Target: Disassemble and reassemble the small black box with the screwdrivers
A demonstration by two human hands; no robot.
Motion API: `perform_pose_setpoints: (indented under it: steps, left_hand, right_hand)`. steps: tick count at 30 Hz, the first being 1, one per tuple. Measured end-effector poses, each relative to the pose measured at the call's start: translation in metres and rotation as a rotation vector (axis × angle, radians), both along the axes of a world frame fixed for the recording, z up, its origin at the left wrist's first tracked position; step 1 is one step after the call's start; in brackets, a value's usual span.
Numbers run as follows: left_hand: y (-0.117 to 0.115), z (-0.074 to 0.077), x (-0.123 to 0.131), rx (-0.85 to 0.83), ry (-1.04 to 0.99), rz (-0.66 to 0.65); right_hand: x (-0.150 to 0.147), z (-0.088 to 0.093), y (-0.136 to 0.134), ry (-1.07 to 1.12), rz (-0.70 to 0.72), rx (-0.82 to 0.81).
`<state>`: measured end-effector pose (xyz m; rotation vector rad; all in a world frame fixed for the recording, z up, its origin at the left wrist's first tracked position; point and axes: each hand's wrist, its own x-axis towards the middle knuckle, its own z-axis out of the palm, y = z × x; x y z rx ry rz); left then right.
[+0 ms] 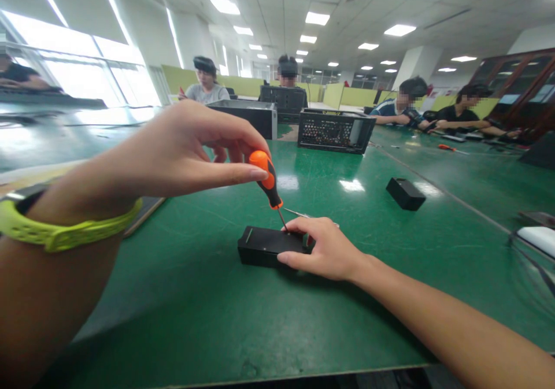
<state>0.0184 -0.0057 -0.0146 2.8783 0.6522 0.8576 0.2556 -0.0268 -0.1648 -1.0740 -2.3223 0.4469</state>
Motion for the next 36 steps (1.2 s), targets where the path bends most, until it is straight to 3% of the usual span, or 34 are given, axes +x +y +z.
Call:
perform_pose_setpoints:
  steps: [12, 19, 30, 36]
  left_hand:
    - [0.001, -0.004, 0.002, -0.020, -0.017, 0.017]
    - [0.003, -0.011, 0.007, 0.058, -0.084, 0.176]
    - [0.000, -0.009, 0.010, -0.039, -0.069, 0.008]
    - [0.004, -0.013, 0.010, 0.071, -0.060, 0.195]
  right_hand:
    - [-0.001, 0.003, 0.000, -0.001, 0.004, -0.021]
    - [-0.003, 0.004, -0.001, 0.002, 0.001, -0.028]
    - [-0.003, 0.005, 0.000, -0.001, 0.010, -0.033]
    - [-0.003, 0.004, 0.000, -0.005, 0.004, -0.028]
